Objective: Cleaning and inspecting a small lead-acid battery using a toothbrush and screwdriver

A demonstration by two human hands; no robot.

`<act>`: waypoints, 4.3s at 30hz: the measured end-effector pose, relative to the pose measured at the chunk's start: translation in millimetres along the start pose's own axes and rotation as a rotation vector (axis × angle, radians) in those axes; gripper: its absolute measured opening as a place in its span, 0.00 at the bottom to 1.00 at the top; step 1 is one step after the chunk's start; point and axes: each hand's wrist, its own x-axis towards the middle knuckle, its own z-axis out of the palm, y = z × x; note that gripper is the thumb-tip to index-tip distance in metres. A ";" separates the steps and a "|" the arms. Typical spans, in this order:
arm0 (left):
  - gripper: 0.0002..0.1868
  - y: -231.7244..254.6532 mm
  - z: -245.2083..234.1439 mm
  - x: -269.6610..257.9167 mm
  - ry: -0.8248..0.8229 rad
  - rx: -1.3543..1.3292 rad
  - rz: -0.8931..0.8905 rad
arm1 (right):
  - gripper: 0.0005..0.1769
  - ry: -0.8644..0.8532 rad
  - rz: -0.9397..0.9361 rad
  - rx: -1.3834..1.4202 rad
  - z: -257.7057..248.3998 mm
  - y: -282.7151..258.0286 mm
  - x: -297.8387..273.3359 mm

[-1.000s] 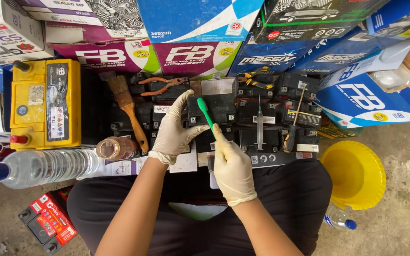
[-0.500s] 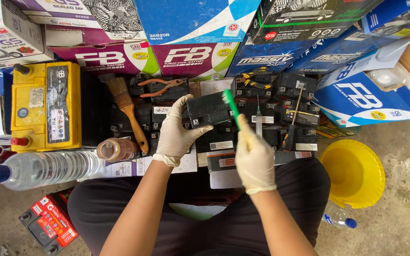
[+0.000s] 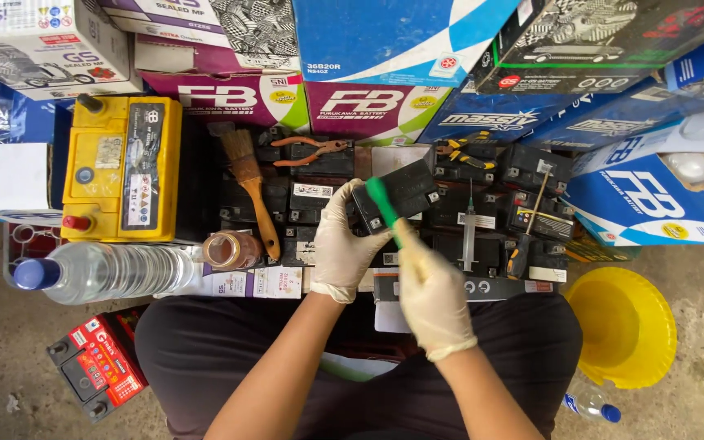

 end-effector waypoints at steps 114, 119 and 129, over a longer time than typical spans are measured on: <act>0.52 -8.5 0.6 6.9 -0.007 0.253 0.035 | 0.24 0.034 -0.115 -0.126 -40.9 19.2 30.1; 0.51 -10.7 0.4 9.0 0.001 0.241 0.066 | 0.26 -0.049 -0.081 -0.091 -24.8 5.8 15.4; 0.52 -12.6 1.2 7.2 -0.004 0.258 0.052 | 0.23 0.126 -0.094 -0.171 -31.4 37.6 36.8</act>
